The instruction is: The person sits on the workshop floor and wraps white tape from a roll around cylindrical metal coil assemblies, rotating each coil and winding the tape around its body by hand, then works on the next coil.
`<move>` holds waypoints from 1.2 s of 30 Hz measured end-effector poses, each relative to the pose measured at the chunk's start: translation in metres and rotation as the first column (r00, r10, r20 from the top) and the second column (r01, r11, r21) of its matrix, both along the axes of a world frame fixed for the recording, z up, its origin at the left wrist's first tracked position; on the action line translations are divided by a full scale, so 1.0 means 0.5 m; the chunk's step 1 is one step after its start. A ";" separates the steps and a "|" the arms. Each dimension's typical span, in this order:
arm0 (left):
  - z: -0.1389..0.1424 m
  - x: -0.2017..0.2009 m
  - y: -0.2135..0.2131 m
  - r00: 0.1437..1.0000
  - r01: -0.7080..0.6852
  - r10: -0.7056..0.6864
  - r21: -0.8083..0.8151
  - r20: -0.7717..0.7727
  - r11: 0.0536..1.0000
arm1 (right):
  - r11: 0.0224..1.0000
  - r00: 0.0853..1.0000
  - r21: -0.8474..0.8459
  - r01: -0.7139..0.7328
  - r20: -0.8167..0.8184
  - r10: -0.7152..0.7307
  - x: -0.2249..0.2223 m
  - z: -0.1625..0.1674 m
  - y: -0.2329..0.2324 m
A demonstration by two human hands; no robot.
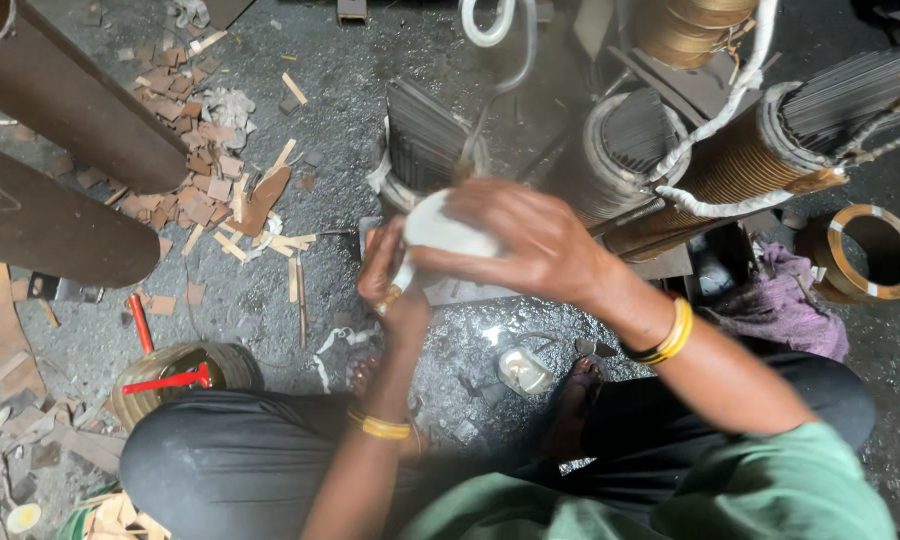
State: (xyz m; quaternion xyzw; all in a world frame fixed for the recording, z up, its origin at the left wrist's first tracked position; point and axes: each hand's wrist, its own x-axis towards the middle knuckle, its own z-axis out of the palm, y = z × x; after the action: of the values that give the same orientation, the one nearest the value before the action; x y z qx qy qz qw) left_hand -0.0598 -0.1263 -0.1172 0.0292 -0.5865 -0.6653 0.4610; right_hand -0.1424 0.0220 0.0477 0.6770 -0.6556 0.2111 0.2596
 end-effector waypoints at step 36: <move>-0.035 0.160 -0.112 0.957 0.269 -0.279 0.625 -0.085 0.733 | -0.091 0.973 0.986 -0.141 0.121 -0.195 0.063 0.007 -0.462</move>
State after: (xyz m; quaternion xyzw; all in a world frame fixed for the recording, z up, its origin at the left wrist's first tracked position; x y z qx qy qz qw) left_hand 0.0203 -0.1822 -0.1350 0.1000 -0.3310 -0.8830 0.3173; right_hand -0.1108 -0.2090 0.0512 0.6042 -0.6346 -0.2723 -0.3975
